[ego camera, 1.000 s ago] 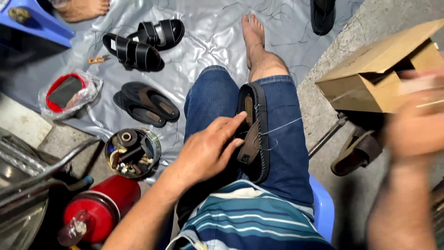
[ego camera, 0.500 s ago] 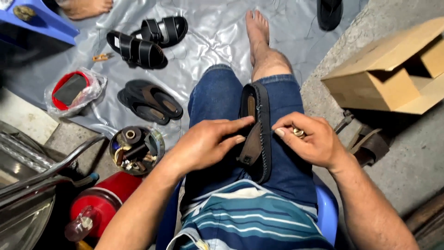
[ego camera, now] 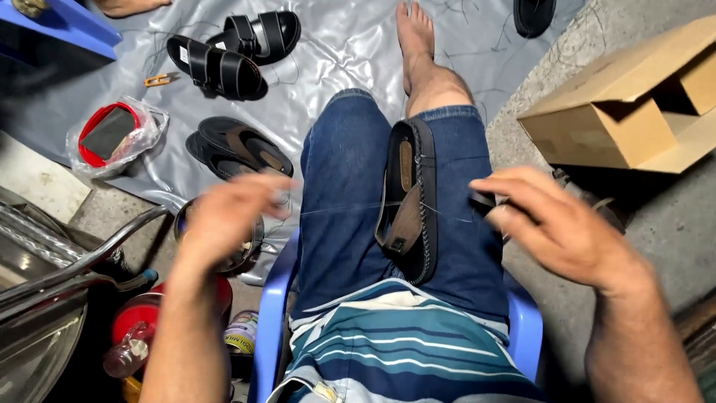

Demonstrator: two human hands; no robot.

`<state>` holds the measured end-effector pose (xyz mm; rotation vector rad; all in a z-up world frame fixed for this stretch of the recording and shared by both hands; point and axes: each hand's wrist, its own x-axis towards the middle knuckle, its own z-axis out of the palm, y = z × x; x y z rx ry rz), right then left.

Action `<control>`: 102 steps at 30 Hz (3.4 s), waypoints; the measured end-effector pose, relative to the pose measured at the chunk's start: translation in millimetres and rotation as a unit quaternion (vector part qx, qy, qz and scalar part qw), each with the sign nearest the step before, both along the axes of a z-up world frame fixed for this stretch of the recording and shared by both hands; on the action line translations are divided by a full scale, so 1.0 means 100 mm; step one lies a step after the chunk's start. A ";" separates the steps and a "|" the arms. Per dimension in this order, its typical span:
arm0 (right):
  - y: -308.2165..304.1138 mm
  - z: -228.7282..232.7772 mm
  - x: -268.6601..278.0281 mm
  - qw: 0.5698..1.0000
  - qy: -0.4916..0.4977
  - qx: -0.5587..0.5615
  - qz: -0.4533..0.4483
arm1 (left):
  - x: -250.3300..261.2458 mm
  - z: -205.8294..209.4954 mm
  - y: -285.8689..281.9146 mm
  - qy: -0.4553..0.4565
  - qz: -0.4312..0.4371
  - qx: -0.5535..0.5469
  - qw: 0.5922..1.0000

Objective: Hand-sewing the sole of a sandal to the upper part using a needle and thread.

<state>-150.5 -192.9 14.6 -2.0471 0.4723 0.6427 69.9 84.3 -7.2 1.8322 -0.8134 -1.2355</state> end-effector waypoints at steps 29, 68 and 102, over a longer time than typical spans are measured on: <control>0.08 -0.21 0.21 0.930 -0.254 -0.227 0.139 | -1.37 -0.27 -0.97 -0.352 0.140 -0.122 0.917; 0.24 -0.07 0.33 0.923 -0.265 -0.242 0.140 | -0.63 -0.15 -0.87 -0.096 0.017 0.038 0.995; 0.35 -0.11 0.21 0.973 -0.171 0.050 -0.148 | -0.79 -0.25 -0.76 -0.101 0.056 -0.245 0.963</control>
